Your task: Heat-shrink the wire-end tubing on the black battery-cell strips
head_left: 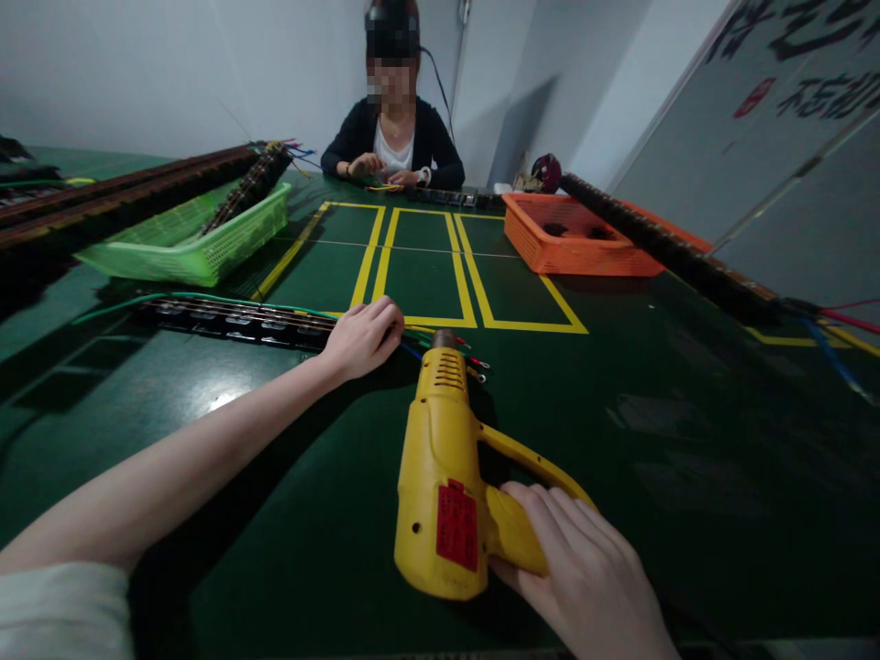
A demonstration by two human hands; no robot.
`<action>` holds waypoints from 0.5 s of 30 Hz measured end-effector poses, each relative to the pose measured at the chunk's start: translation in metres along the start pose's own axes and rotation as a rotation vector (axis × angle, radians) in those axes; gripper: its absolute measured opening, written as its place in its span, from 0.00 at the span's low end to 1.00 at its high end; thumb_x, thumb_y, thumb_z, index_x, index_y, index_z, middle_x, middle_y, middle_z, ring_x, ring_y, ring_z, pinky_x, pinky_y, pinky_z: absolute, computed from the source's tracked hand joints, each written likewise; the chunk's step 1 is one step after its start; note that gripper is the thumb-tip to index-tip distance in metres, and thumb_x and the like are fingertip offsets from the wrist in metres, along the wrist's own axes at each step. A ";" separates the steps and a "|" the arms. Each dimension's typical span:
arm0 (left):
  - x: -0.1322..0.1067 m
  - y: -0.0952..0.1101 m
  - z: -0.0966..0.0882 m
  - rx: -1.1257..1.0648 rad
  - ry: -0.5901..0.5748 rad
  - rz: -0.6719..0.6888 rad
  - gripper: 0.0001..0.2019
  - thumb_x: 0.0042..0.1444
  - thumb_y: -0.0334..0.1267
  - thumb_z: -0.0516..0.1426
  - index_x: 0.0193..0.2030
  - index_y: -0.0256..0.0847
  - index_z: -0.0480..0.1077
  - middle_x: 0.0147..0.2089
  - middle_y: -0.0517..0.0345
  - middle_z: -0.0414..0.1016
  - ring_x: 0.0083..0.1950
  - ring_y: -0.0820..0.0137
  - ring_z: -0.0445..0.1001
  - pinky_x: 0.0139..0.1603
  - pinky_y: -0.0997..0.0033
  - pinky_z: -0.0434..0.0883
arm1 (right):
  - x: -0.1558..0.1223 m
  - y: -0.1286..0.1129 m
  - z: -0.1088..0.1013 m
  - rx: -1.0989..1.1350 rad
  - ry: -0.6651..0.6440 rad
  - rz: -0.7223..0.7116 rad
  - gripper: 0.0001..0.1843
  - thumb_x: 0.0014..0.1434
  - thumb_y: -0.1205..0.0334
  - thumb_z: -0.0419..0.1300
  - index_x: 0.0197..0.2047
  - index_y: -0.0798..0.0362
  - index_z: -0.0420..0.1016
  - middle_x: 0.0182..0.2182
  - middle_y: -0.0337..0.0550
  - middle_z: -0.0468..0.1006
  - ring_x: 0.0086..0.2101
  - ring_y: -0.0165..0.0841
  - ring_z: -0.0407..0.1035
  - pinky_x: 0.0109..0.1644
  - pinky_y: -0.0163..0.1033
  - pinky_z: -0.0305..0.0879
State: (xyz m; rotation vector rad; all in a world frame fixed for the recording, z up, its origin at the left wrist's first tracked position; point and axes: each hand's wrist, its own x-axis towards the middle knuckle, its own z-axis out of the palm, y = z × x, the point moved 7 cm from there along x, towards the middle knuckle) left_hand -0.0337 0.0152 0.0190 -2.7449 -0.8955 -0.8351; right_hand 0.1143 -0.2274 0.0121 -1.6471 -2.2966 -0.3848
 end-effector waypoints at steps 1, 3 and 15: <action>0.000 0.000 0.001 0.006 -0.003 -0.004 0.08 0.63 0.36 0.46 0.39 0.40 0.64 0.41 0.53 0.69 0.40 0.66 0.70 0.41 0.66 0.64 | -0.001 0.000 0.002 0.004 -0.018 -0.005 0.17 0.67 0.54 0.47 0.51 0.55 0.66 0.39 0.43 0.77 0.38 0.34 0.72 0.45 0.40 0.63; 0.001 -0.002 0.003 0.024 -0.011 -0.012 0.08 0.63 0.36 0.45 0.39 0.40 0.64 0.41 0.53 0.69 0.39 0.66 0.70 0.40 0.66 0.64 | -0.003 0.002 0.005 0.015 -0.043 0.004 0.17 0.66 0.55 0.49 0.52 0.55 0.65 0.40 0.43 0.77 0.39 0.34 0.72 0.45 0.40 0.63; -0.002 0.007 0.004 0.153 0.019 -0.080 0.13 0.65 0.36 0.41 0.40 0.38 0.65 0.39 0.52 0.69 0.44 0.63 0.69 0.57 0.56 0.57 | 0.012 -0.024 0.006 0.047 0.005 0.063 0.24 0.50 0.66 0.63 0.51 0.56 0.66 0.38 0.41 0.76 0.37 0.36 0.72 0.43 0.42 0.64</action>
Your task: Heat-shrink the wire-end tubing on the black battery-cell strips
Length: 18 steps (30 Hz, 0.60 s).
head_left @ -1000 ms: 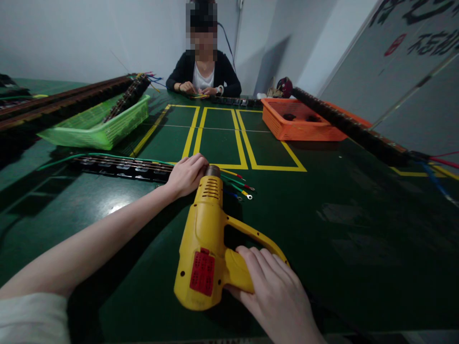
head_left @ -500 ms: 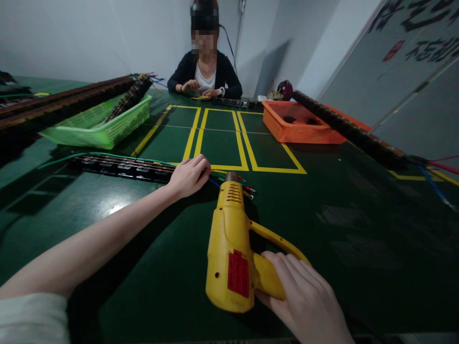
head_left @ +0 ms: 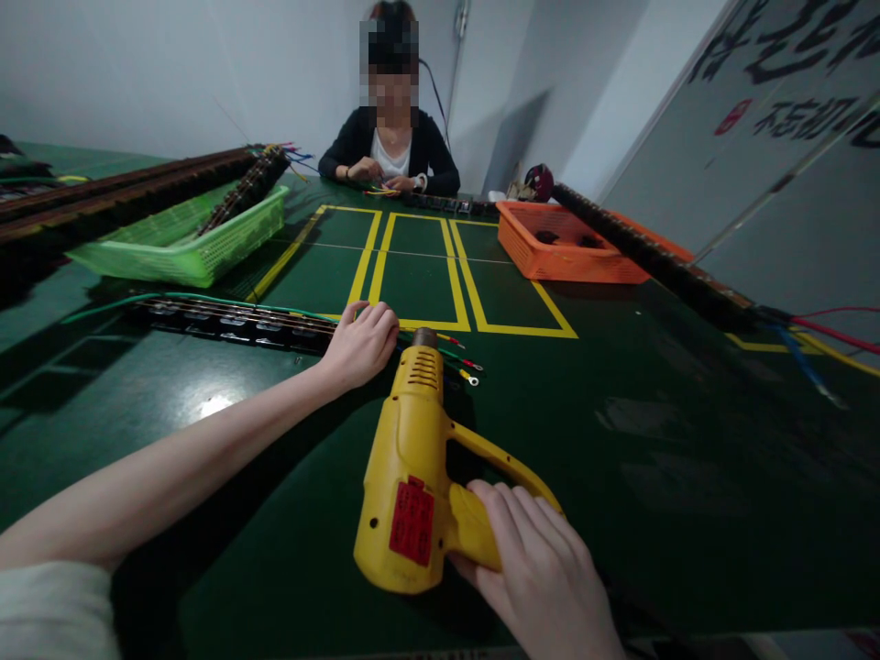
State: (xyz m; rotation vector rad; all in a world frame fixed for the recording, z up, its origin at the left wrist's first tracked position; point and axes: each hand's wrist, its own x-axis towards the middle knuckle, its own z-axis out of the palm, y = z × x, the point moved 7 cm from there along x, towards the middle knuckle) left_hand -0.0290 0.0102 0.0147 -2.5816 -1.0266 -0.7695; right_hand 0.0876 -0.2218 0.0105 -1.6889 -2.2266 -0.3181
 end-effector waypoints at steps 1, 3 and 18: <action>0.000 0.000 0.001 -0.007 -0.005 0.000 0.13 0.65 0.36 0.41 0.40 0.38 0.65 0.39 0.51 0.69 0.44 0.63 0.69 0.58 0.56 0.57 | 0.002 -0.003 0.000 0.005 0.004 0.009 0.26 0.47 0.66 0.65 0.50 0.56 0.66 0.38 0.41 0.76 0.37 0.36 0.72 0.43 0.42 0.64; -0.001 0.000 0.002 -0.022 -0.010 0.008 0.13 0.65 0.36 0.41 0.40 0.38 0.65 0.40 0.51 0.69 0.45 0.63 0.68 0.58 0.57 0.57 | 0.004 -0.008 0.001 0.012 0.017 0.021 0.30 0.43 0.67 0.68 0.50 0.56 0.66 0.37 0.40 0.77 0.36 0.37 0.72 0.43 0.42 0.64; 0.001 -0.007 0.004 -0.091 -0.024 -0.012 0.11 0.64 0.36 0.42 0.39 0.40 0.65 0.41 0.53 0.70 0.45 0.63 0.68 0.56 0.57 0.58 | 0.001 0.013 0.003 0.072 -0.028 -0.020 0.19 0.59 0.55 0.60 0.51 0.54 0.66 0.38 0.39 0.76 0.37 0.34 0.70 0.43 0.40 0.61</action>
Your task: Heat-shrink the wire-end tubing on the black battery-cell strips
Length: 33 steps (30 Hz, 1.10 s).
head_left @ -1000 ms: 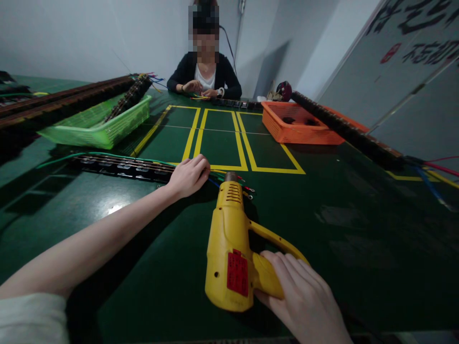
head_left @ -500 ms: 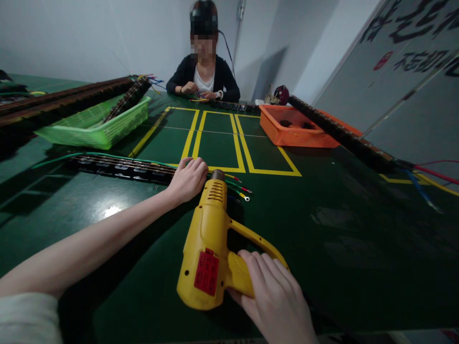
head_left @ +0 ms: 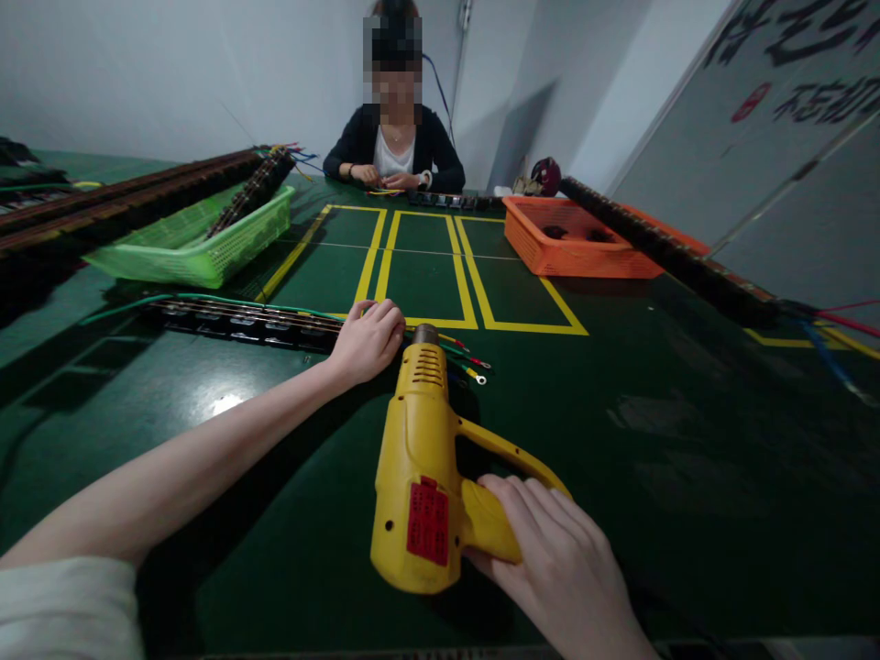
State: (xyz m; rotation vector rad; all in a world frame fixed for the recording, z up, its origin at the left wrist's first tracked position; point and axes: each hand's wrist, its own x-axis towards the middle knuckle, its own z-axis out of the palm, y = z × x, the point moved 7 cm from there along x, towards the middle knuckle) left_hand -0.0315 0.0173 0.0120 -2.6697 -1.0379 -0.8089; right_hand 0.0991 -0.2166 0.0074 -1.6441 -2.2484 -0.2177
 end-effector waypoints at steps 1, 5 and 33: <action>0.000 0.000 0.000 -0.007 -0.001 -0.001 0.11 0.63 0.36 0.42 0.39 0.40 0.65 0.41 0.53 0.70 0.45 0.64 0.68 0.56 0.58 0.58 | -0.002 0.004 -0.001 -0.008 -0.003 -0.006 0.19 0.60 0.55 0.59 0.51 0.53 0.66 0.38 0.39 0.76 0.37 0.34 0.70 0.43 0.40 0.61; 0.000 0.000 -0.002 -0.047 -0.002 -0.002 0.11 0.63 0.35 0.43 0.39 0.40 0.65 0.41 0.53 0.70 0.44 0.64 0.69 0.54 0.59 0.59 | -0.011 0.016 -0.005 -0.060 -0.029 -0.035 0.17 0.63 0.53 0.54 0.51 0.54 0.65 0.39 0.41 0.77 0.38 0.34 0.71 0.44 0.39 0.61; 0.001 -0.014 -0.003 -0.238 0.025 -0.094 0.24 0.68 0.44 0.35 0.37 0.40 0.68 0.39 0.54 0.70 0.38 0.67 0.70 0.38 0.68 0.64 | 0.020 -0.037 0.009 -0.053 0.025 0.071 0.24 0.56 0.55 0.64 0.51 0.57 0.64 0.37 0.45 0.75 0.36 0.38 0.70 0.40 0.43 0.64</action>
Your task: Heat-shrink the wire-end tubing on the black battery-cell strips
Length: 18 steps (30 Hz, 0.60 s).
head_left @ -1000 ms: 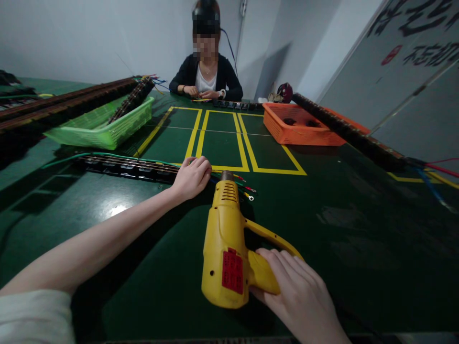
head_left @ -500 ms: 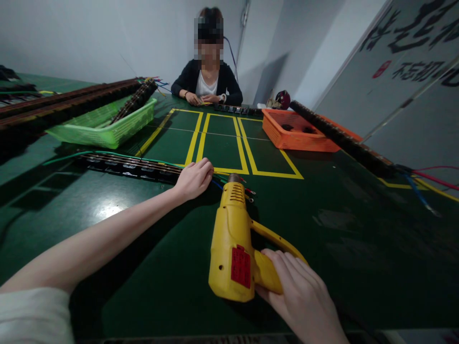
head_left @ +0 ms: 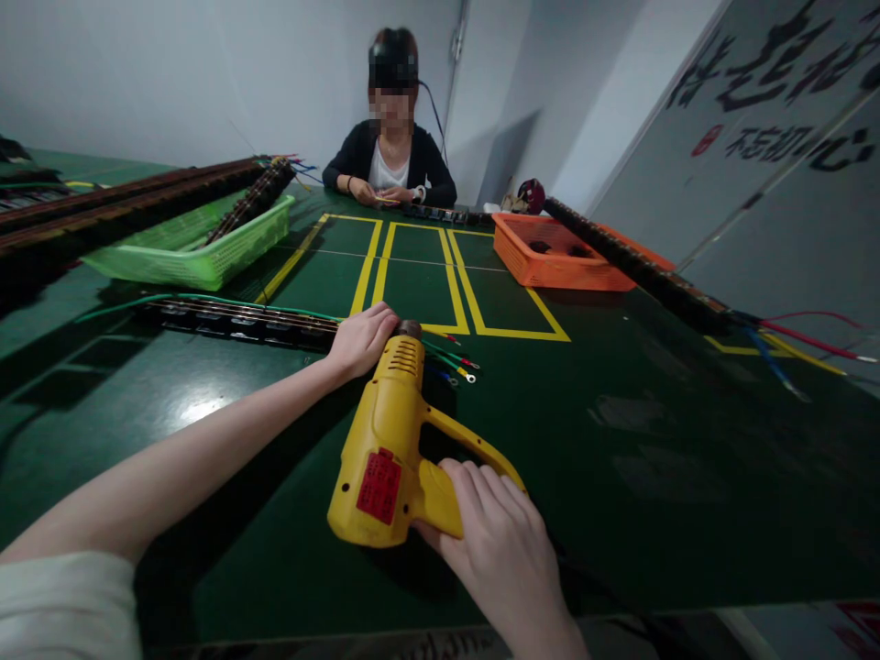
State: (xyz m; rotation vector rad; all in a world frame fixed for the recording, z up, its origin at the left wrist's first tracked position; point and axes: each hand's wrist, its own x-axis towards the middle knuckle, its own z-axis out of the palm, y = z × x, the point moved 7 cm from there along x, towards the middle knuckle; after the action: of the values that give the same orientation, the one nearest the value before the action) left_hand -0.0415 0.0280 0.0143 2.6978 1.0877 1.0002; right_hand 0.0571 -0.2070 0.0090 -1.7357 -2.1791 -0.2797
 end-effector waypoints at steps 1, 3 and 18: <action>0.000 0.000 0.000 -0.011 0.002 -0.001 0.24 0.68 0.45 0.35 0.37 0.40 0.69 0.39 0.54 0.71 0.38 0.67 0.70 0.38 0.68 0.64 | 0.000 0.001 0.000 0.003 -0.002 0.004 0.24 0.56 0.53 0.63 0.51 0.57 0.65 0.37 0.45 0.76 0.37 0.38 0.70 0.40 0.43 0.64; 0.000 0.000 -0.002 -0.024 0.003 -0.008 0.25 0.68 0.46 0.34 0.37 0.40 0.69 0.39 0.54 0.71 0.38 0.67 0.70 0.38 0.68 0.64 | 0.001 0.004 -0.001 0.009 -0.005 0.011 0.24 0.56 0.51 0.63 0.50 0.56 0.65 0.37 0.45 0.76 0.37 0.38 0.70 0.40 0.42 0.63; 0.001 0.000 -0.004 -0.086 0.035 -0.001 0.23 0.68 0.46 0.37 0.40 0.40 0.70 0.42 0.53 0.72 0.43 0.67 0.72 0.43 0.69 0.66 | -0.009 0.055 -0.011 -0.018 -0.021 0.031 0.22 0.56 0.50 0.63 0.48 0.54 0.67 0.37 0.42 0.77 0.37 0.36 0.73 0.40 0.41 0.66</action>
State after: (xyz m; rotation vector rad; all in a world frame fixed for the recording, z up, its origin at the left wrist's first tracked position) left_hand -0.0438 0.0280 0.0178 2.6214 1.0265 1.0729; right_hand 0.1141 -0.2066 0.0124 -1.7887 -2.1684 -0.2753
